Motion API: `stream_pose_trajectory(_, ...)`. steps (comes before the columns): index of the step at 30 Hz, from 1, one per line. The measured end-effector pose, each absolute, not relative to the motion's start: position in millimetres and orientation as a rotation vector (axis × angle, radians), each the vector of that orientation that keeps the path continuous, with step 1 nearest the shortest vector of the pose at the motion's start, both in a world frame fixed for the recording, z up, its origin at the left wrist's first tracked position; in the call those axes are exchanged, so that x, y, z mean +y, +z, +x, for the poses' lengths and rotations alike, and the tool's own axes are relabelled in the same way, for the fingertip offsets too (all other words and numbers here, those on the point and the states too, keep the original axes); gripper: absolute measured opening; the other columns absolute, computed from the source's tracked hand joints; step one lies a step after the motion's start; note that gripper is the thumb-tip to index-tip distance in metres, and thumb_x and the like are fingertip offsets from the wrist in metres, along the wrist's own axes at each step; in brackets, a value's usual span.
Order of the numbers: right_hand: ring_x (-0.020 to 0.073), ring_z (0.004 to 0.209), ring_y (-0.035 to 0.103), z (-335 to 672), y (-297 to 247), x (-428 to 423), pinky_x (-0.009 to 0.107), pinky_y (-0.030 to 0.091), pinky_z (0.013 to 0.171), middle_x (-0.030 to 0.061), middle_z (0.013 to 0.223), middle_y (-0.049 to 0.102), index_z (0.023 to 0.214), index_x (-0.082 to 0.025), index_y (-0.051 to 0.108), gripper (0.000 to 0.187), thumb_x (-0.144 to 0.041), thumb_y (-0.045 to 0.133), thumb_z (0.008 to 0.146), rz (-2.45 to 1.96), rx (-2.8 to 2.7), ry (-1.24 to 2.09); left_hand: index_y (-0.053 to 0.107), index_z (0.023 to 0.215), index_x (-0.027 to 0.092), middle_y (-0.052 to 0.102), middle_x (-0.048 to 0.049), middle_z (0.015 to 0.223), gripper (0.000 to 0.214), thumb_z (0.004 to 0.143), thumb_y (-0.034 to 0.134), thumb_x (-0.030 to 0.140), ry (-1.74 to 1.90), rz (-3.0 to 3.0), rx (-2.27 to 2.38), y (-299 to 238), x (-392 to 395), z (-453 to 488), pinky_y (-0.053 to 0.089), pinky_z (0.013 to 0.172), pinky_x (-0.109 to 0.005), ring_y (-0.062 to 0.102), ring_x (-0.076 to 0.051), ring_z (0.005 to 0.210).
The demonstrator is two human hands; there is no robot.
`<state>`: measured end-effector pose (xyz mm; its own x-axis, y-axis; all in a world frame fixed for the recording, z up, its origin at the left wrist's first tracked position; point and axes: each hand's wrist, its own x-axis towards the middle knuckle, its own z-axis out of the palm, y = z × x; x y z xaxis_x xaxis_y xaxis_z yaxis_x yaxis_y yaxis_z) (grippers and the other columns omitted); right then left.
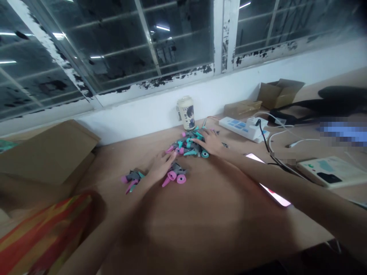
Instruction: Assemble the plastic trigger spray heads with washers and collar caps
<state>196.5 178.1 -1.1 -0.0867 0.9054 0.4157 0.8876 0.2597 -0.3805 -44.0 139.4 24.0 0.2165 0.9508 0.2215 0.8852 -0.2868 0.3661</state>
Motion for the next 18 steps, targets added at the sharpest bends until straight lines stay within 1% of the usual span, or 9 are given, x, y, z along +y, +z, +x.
stream_pose_trajectory(2, 0.0308, 0.131, 0.031, 193, 5, 159, 0.051, 0.022, 0.107, 0.0154, 0.141, 0.037, 0.134, -0.017, 0.041, 0.077, -0.072, 0.027, 0.08, -1.558, -2.023, 0.023, 0.058, 0.12, 0.029, 0.051, -0.0069, 0.133, 0.044, 0.089, 0.036, 0.053, 0.57, 2.327, 1.746, 24, 127, -44, 0.031, 0.105, -0.044, 0.039, -0.028, 0.128)
stream_pose_trajectory(3, 0.0308, 0.132, 0.031, 191, 7, 149, 0.051, 0.022, 0.107, 0.0145, 0.142, 0.036, 0.134, -0.019, 0.041, 0.08, -0.074, 0.032, 0.077, -1.525, -2.065, 0.02, 0.054, 0.125, 0.03, 0.045, -0.0071, 0.139, 0.048, 0.088, 0.037, 0.055, 0.557, 2.322, 1.74, 23, 122, -43, 0.026, 0.107, -0.047, 0.033, -0.029, 0.133)
stream_pose_trajectory(5, 0.0323, 0.133, 0.027, 186, 8, 131, 0.053, 0.02, 0.108, 0.0118, 0.145, 0.033, 0.135, -0.024, 0.04, 0.086, -0.079, 0.04, 0.068, -1.468, -2.149, 0.016, 0.045, 0.132, 0.031, 0.034, -0.0085, 0.146, 0.057, 0.083, 0.042, 0.06, 0.549, 2.315, 1.745, 18, 115, -39, 0.018, 0.109, -0.051, 0.023, -0.031, 0.137)
stream_pose_trajectory(7, 0.0345, 0.135, 0.023, 184, 5, 119, 0.058, 0.016, 0.107, 0.0106, 0.147, 0.029, 0.136, -0.028, 0.038, 0.089, -0.081, 0.043, 0.064, -1.452, -2.2, 0.015, 0.042, 0.134, 0.03, 0.029, -0.0105, 0.148, 0.063, 0.081, 0.045, 0.062, 0.546, 2.306, 1.751, 12, 113, -32, 0.015, 0.108, -0.054, 0.018, -0.033, 0.138)
stream_pose_trajectory(9, 0.0378, 0.135, 0.02, 187, -1, 116, 0.064, 0.014, 0.104, 0.0133, 0.148, 0.026, 0.137, -0.026, 0.036, 0.09, -0.081, 0.039, 0.066, -1.498, -2.193, 0.024, 0.042, 0.135, 0.029, 0.028, -0.0117, 0.148, 0.064, 0.08, 0.044, 0.063, 0.555, 2.296, 1.756, 5, 114, -22, 0.016, 0.108, -0.055, 0.017, -0.034, 0.138)
stream_pose_trajectory(11, 0.0416, 0.135, 0.018, 193, -8, 119, 0.069, 0.016, 0.1, 0.0175, 0.147, 0.025, 0.138, -0.022, 0.034, 0.091, -0.081, 0.034, 0.069, -1.58, -2.15, 0.043, 0.042, 0.134, 0.028, 0.027, -0.012, 0.148, 0.065, 0.081, 0.042, 0.065, 0.579, 2.287, 1.764, 1, 115, -12, 0.018, 0.107, -0.055, 0.017, -0.035, 0.138)
stream_pose_trajectory(13, 0.0433, 0.134, 0.02, 201, -16, 123, 0.071, 0.018, 0.097, 0.0198, 0.146, 0.026, 0.138, -0.02, 0.034, 0.089, -0.08, 0.03, 0.072, -1.634, -2.122, 0.066, 0.044, 0.133, 0.027, 0.026, -0.0127, 0.148, 0.064, 0.082, 0.039, 0.065, 0.616, 2.28, 1.769, -2, 113, -2, 0.021, 0.106, -0.055, 0.018, -0.036, 0.137)
stream_pose_trajectory(15, 0.0422, 0.134, 0.021, 209, -21, 124, 0.07, 0.019, 0.098, 0.0191, 0.146, 0.026, 0.138, -0.02, 0.035, 0.087, -0.078, 0.03, 0.073, -1.631, -2.132, 0.079, 0.044, 0.133, 0.026, 0.026, -0.0133, 0.148, 0.063, 0.084, 0.034, 0.064, 0.67, 2.275, 1.776, -3, 106, 5, 0.024, 0.105, -0.055, 0.019, -0.036, 0.137)
stream_pose_trajectory(18, 0.037, 0.136, 0.021, 216, -23, 120, 0.061, 0.024, 0.103, 0.0155, 0.148, 0.025, 0.139, -0.021, 0.034, 0.084, -0.075, 0.035, 0.075, -1.564, -2.161, 0.074, 0.039, 0.136, 0.026, 0.022, -0.0117, 0.149, 0.059, 0.088, 0.031, 0.06, 0.771, 2.287, 1.778, -4, 88, 7, 0.022, 0.106, -0.054, 0.017, -0.033, 0.138)
